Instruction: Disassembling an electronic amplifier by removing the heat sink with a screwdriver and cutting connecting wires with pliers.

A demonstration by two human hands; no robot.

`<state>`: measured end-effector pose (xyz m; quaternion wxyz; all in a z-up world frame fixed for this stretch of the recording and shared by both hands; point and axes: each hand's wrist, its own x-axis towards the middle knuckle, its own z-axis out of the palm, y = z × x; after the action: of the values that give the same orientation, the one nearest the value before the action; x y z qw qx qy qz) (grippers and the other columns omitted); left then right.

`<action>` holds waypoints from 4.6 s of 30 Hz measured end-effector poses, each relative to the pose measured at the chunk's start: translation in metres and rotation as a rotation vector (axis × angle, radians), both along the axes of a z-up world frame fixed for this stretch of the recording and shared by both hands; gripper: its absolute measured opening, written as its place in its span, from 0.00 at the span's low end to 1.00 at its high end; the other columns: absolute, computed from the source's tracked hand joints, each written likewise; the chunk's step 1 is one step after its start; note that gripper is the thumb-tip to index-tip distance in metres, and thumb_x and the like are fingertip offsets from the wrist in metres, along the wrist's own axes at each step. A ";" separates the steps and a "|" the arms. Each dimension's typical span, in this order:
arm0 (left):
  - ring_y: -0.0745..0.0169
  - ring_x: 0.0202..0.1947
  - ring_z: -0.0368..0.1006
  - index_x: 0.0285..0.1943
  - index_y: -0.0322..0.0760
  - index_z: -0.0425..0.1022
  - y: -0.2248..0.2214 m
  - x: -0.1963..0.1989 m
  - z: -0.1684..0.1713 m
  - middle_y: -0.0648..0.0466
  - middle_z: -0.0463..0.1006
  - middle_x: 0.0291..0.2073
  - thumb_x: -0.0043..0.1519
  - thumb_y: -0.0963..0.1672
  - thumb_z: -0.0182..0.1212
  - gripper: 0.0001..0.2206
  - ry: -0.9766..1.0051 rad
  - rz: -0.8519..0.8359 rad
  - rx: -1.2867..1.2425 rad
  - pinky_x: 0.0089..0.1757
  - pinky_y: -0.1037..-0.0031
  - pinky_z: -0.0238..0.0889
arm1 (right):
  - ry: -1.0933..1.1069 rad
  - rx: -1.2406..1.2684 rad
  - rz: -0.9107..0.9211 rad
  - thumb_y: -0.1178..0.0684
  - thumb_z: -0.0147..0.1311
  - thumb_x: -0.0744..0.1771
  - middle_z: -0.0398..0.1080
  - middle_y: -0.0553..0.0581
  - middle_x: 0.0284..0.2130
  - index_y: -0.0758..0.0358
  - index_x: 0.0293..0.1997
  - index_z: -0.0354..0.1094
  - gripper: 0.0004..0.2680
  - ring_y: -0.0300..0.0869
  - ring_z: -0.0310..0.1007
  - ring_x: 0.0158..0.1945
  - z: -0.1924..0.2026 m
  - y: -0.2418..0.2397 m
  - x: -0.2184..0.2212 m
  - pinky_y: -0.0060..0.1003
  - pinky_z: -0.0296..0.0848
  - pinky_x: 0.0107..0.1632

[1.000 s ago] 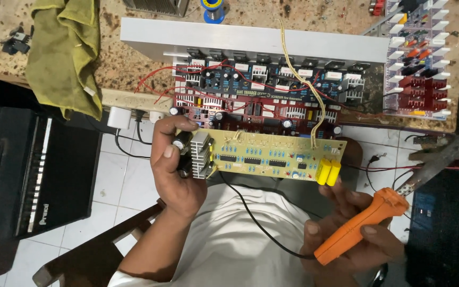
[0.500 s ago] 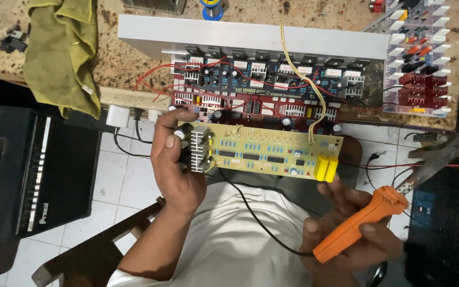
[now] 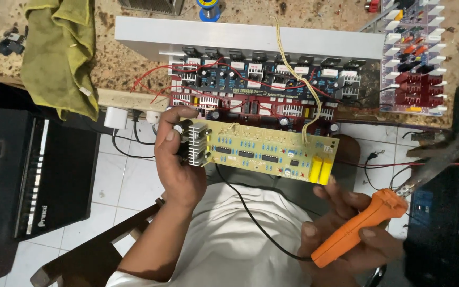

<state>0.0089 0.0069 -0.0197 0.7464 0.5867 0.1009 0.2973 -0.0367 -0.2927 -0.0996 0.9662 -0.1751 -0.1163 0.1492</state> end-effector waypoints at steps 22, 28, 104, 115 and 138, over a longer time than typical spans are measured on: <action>0.62 0.54 0.67 0.57 0.30 0.71 0.010 -0.001 0.010 0.50 0.70 0.51 0.63 0.53 0.51 0.24 -0.145 0.051 0.029 0.54 0.75 0.59 | -0.499 -0.803 -0.838 0.65 0.59 0.60 0.57 0.74 0.62 0.54 0.55 0.46 0.24 0.66 0.72 0.62 0.025 0.077 -0.001 0.58 0.81 0.64; 0.62 0.40 0.69 0.50 0.33 0.70 0.017 -0.005 0.016 0.50 0.72 0.40 0.61 0.53 0.55 0.20 -0.147 -0.017 -0.056 0.42 0.75 0.60 | -0.516 -0.954 -0.935 0.59 0.61 0.63 0.62 0.67 0.58 0.48 0.58 0.54 0.21 0.52 0.81 0.47 0.029 0.084 0.002 0.35 0.84 0.51; 0.47 0.42 0.67 0.47 0.36 0.62 -0.012 -0.022 0.054 0.47 0.68 0.42 0.73 0.50 0.39 0.15 -0.022 -0.653 0.600 0.45 0.63 0.62 | -1.120 -1.308 -0.676 0.54 0.55 0.66 0.61 0.75 0.62 0.59 0.61 0.53 0.17 0.69 0.66 0.68 0.065 0.115 0.059 0.62 0.66 0.71; 0.74 0.21 0.57 0.53 0.41 0.74 0.149 0.019 0.081 0.63 0.67 0.24 0.72 0.50 0.47 0.14 0.635 0.362 0.824 0.22 0.77 0.50 | -0.916 -1.303 -0.601 0.50 0.59 0.66 0.65 0.60 0.62 0.52 0.63 0.59 0.19 0.58 0.69 0.69 0.037 0.113 0.022 0.54 0.74 0.73; 0.72 0.40 0.76 0.50 0.51 0.80 0.378 0.171 -0.171 0.59 0.78 0.38 0.86 0.54 0.67 0.13 0.537 0.230 0.874 0.35 0.78 0.60 | -0.744 -1.436 -0.747 0.53 0.53 0.69 0.73 0.62 0.51 0.61 0.53 0.69 0.09 0.55 0.76 0.56 0.002 0.045 0.024 0.52 0.78 0.57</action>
<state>0.1804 0.3844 -0.1912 0.3426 0.8840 0.2191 0.2308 -0.0124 -0.2478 -0.0973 0.5087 -0.8021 -0.2361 -0.2050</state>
